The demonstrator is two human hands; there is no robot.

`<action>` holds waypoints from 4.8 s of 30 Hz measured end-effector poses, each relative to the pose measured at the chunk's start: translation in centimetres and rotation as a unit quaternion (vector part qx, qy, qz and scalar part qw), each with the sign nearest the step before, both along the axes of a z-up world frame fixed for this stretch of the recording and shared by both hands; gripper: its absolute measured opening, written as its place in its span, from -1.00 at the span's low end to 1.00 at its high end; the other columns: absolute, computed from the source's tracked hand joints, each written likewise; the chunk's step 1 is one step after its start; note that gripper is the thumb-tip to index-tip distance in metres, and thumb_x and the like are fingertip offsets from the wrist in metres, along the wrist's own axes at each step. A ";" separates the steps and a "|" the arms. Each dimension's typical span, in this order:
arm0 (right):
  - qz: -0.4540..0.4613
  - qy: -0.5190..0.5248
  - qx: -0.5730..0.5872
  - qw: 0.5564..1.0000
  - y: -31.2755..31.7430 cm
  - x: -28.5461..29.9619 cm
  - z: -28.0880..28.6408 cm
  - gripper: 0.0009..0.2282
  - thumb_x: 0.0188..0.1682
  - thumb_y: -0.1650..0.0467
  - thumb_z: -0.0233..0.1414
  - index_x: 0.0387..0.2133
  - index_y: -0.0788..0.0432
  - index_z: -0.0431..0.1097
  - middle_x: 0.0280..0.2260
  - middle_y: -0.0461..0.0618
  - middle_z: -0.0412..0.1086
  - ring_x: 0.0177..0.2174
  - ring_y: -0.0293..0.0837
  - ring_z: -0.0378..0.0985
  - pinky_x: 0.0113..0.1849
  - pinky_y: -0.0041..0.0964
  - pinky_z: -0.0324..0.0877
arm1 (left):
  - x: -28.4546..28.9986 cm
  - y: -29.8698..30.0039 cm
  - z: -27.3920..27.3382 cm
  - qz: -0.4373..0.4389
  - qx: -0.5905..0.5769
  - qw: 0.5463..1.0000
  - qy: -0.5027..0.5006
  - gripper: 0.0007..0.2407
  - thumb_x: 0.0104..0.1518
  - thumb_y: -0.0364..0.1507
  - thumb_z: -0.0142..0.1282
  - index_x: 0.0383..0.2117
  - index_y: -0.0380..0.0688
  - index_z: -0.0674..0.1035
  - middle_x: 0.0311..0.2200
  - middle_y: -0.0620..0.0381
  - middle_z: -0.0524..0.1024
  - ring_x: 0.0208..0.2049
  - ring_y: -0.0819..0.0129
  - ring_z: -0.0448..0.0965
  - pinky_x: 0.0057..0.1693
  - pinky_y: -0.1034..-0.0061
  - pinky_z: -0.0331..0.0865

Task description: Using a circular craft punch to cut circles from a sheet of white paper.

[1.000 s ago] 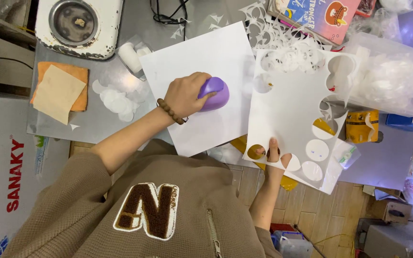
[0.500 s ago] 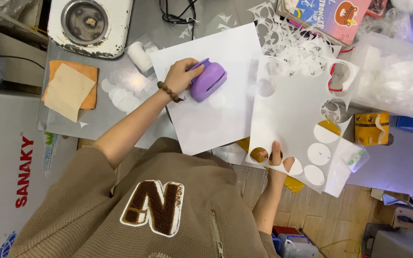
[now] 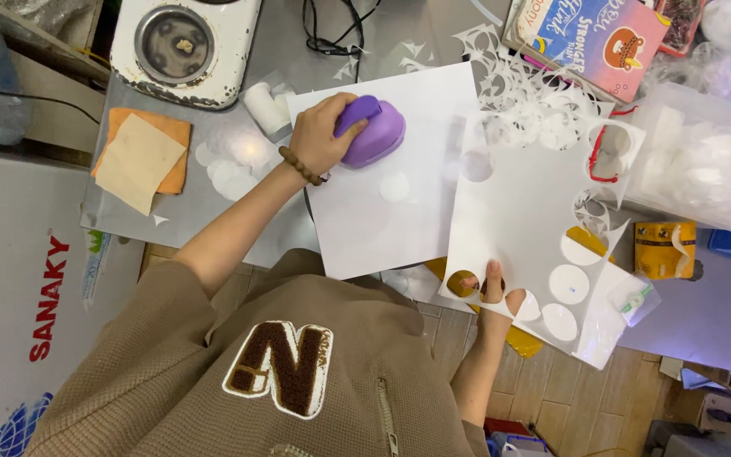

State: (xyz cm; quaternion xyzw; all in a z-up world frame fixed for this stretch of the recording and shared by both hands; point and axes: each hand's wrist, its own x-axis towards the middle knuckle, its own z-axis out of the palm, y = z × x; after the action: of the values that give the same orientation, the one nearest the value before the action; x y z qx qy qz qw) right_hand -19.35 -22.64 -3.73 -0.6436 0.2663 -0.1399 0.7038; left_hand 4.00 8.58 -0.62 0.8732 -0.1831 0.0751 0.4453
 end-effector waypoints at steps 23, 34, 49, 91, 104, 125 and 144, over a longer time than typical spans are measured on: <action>0.034 0.023 -0.060 0.997 -0.9 -0.2 -2.6 -0.64 0.09 0.30 0.10 -0.08 0.44 0.36 -0.48 0.01 0.36 -0.58 -0.27 0.36 -0.53 -0.42 0.25 | 0.1 3.1 -9.0 -0.136 -0.523 0.686 0.487 -0.69 0.32 -0.36 -0.07 0.04 -0.34 0.55 -0.10 0.03 0.62 -0.13 0.36 0.66 0.08 0.39 0.54; 0.034 -0.010 0.009 0.999 -0.7 0.1 -1.7 -0.66 0.13 0.35 0.11 -0.09 0.50 0.31 -0.42 0.05 0.35 -0.57 -0.24 0.37 -0.50 -0.34 0.42 | -3.5 1.7 -9.4 -0.180 -0.575 0.642 0.473 -0.68 0.43 -0.28 -0.09 0.00 -0.31 0.59 -0.24 0.08 0.62 -0.28 0.40 0.62 -0.08 0.44 0.52; 0.005 -0.019 0.003 1.000 -0.1 -0.1 -0.3 -0.56 0.06 0.32 0.14 -0.03 0.55 0.29 -0.28 0.19 0.44 -0.51 -0.17 0.50 -0.48 -0.33 0.49 | -5.7 -0.9 0.8 -0.214 0.185 0.957 0.068 -0.50 -0.09 0.14 0.25 -0.40 -0.05 0.57 -0.35 0.19 0.52 -0.34 0.33 0.58 -0.26 0.42 0.46; 0.041 -0.019 0.143 0.989 1.5 5.0 -5.1 -0.75 0.10 0.41 0.17 -0.15 0.37 0.29 -0.39 0.06 0.42 -0.52 -0.17 0.43 -0.43 -0.27 0.39 | 11.8 12.3 -15.6 0.060 0.249 0.965 -0.061 -0.84 0.00 -0.57 0.07 -0.34 0.00 0.58 -0.23 0.08 0.49 -0.07 0.04 0.51 0.00 0.14 0.35; -0.025 0.007 0.187 0.982 2.1 3.8 -6.0 -0.72 0.08 0.41 0.21 -0.23 0.34 0.24 -0.46 0.04 0.36 -0.53 -0.18 0.39 -0.44 -0.24 0.38 | 8.3 10.8 -20.4 0.030 0.380 0.907 -0.179 -0.59 0.07 -0.62 -0.02 0.13 -0.31 0.44 0.17 -0.11 0.46 0.26 0.15 0.41 0.43 -0.04 -0.18; 0.011 0.005 0.063 0.998 4.7 0.2 -6.5 -0.65 0.15 0.32 0.14 -0.34 0.50 0.35 -0.50 0.17 0.41 -0.60 -0.10 0.47 -0.50 -0.24 0.44 | -3.3 -1.8 -0.3 -0.177 0.265 0.946 0.062 -0.56 -0.03 -0.05 0.25 -0.17 -0.10 0.58 -0.31 0.03 0.61 -0.35 0.01 0.65 -0.24 0.17 0.50; 0.040 0.049 -0.039 0.997 7.8 1.6 -1.4 -0.66 0.12 0.23 0.05 -0.33 0.37 0.44 -0.58 0.01 0.46 -0.59 -0.28 0.48 -0.49 -0.44 0.35 | -5.2 -3.1 0.6 -0.085 0.229 0.967 0.066 -0.57 -0.05 -0.08 0.32 -0.20 -0.11 0.60 -0.29 0.08 0.65 -0.43 0.13 0.66 -0.28 0.29 0.51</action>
State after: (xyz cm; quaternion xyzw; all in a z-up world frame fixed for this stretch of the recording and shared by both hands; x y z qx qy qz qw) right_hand -17.73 -14.87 -5.17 -0.6867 0.2687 -0.0903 0.6694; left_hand -1.16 5.44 -0.01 0.9363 -0.2392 -0.0644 0.2490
